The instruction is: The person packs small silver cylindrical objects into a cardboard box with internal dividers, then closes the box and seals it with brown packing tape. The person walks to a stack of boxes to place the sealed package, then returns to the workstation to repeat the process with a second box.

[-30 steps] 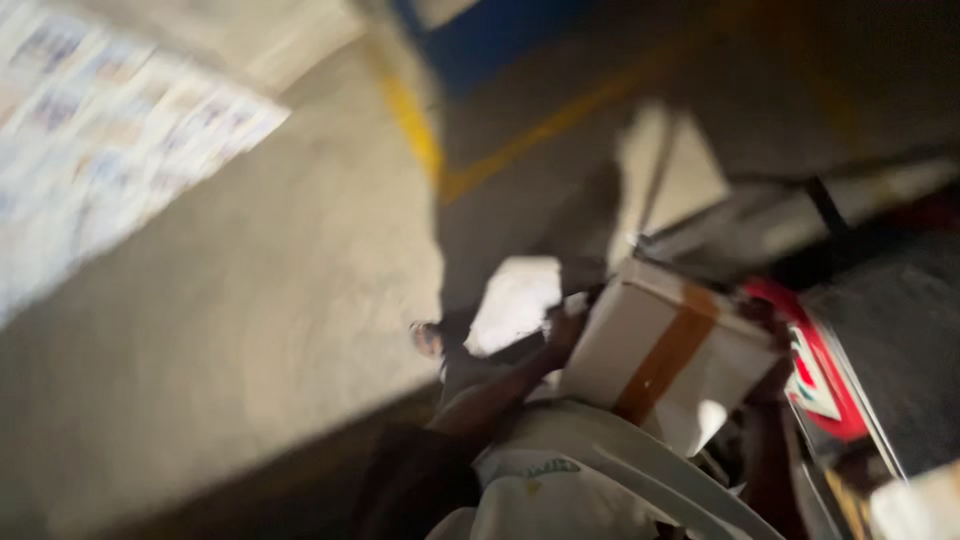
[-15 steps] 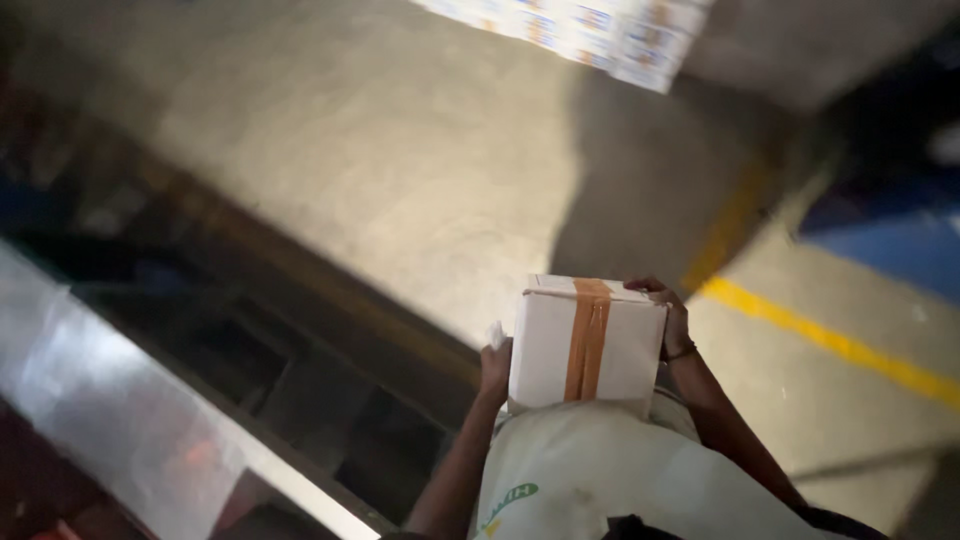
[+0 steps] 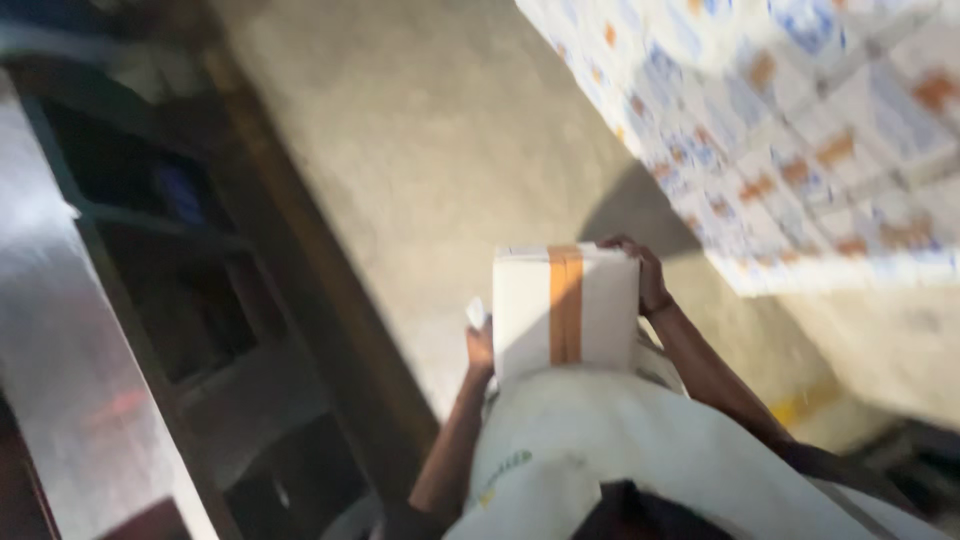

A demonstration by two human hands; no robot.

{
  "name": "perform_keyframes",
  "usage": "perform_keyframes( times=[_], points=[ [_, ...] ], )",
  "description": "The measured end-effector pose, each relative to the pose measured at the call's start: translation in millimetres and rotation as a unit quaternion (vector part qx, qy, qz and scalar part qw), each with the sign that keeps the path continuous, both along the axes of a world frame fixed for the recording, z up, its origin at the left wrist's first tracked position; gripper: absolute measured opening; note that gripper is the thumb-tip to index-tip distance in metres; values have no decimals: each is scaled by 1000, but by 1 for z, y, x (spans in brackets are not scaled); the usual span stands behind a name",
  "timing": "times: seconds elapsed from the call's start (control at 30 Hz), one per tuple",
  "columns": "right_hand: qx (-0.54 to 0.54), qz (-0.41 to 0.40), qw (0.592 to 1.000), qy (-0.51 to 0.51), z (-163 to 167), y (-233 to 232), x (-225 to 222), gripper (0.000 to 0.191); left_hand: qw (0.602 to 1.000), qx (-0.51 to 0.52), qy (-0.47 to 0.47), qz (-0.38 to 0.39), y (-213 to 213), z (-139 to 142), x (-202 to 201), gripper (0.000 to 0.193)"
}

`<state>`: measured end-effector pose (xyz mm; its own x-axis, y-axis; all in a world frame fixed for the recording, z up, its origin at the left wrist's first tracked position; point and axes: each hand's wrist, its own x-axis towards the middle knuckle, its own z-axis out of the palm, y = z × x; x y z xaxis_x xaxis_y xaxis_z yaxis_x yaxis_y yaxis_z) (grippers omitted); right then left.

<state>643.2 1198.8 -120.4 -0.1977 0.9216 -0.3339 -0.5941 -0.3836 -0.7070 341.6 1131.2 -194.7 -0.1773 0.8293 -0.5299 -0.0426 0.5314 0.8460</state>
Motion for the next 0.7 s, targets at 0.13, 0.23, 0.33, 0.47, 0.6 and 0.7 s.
perform_keyframes(
  times=[0.13, 0.23, 0.33, 0.47, 0.6, 0.7],
  points=[
    [-7, 57, 998, 11, 17, 142, 38, 48, 811, -149, -482, 298, 96, 19, 44, 58],
    [38, 131, 990, -45, 7, 217, 37, 44, 959, -62, -163, 221, 132, 22, 53, 30],
    [135, 216, 960, -115, -14, 311, 24, 43, 965, -44, -123, 226, 184, 11, 57, 39],
    [237, 241, 925, -175, -24, 453, 0, 37, 932, -60, -149, 326, 292, -10, 65, 38],
    [251, 259, 897, -255, -9, 604, -15, 39, 921, -69, -128, 361, 436, -11, 66, 40],
    [281, 267, 888, -249, 21, 726, -17, 43, 919, -4, -112, 378, 549, -2, 60, 37]
  ],
)
